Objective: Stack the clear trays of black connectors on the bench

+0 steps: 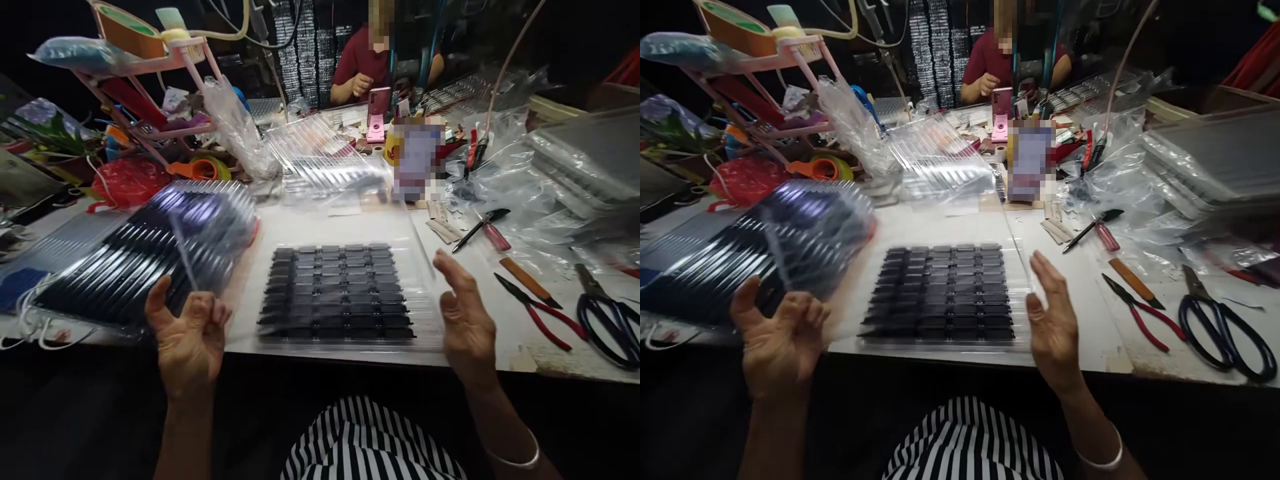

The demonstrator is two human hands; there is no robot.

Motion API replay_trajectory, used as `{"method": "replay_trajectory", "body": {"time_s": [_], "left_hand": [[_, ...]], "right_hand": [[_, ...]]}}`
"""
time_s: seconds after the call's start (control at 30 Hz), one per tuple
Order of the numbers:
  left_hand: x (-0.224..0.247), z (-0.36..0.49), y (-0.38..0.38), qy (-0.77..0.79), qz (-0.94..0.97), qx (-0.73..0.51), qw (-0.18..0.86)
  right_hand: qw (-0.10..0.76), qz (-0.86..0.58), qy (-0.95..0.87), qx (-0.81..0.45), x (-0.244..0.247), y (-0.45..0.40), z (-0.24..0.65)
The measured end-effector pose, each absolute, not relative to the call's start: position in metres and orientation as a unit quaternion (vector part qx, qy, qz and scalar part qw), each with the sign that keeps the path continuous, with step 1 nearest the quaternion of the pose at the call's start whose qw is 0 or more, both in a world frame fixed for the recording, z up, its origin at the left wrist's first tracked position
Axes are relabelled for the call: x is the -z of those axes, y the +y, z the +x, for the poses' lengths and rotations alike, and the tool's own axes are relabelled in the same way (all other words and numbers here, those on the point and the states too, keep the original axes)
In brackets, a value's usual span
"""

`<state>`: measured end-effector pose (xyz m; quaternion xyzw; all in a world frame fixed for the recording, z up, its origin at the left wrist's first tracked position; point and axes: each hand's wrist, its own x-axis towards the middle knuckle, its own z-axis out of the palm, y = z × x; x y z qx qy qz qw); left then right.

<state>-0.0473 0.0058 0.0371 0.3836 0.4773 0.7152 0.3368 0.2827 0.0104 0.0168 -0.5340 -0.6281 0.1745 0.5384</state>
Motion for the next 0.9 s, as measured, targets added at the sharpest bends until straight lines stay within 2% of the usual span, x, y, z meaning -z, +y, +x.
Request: {"method": "replay_trajectory", "body": {"time_s": [0.07, 0.23, 0.33, 0.47, 0.57, 0.7, 0.8, 0.9], "left_hand": [[-0.049, -0.043, 0.009, 0.487, 0.37, -0.734, 0.296], [-0.067, -0.045, 0.017, 0.561, 0.385, -0.686, 0.258], [-0.075, -0.05, 0.023, 0.534, 0.363, -0.706, 0.29], [-0.079, -0.059, 0.03, 0.479, 0.302, -0.727, 0.387], [-0.068, -0.056, 0.027, 0.475, 0.347, -0.703, 0.399], [-0.03, -0.041, 0.013, 0.535, 0.425, -0.618, 0.388], [-0.001, -0.031, 0.005, 0.597, 0.444, -0.553, 0.375], [0.012, -0.025, 0.002, 0.623, 0.442, -0.544, 0.346]], "right_hand": [[0.54, -0.564, -0.603, -0.163, -0.012, 0.011, 0.29], [0.461, -0.615, -0.618, -0.164, 0.018, 0.01, 0.306], [0.44, -0.611, -0.639, -0.155, 0.025, 0.009, 0.309], [0.427, -0.613, -0.649, -0.146, 0.021, 0.007, 0.309], [0.427, -0.617, -0.644, -0.149, 0.019, 0.006, 0.308], [0.43, -0.612, -0.649, -0.136, 0.022, 0.007, 0.309], [0.404, -0.617, -0.666, -0.111, 0.026, 0.009, 0.309], [0.372, -0.619, -0.69, -0.058, 0.029, 0.011, 0.308]]}}
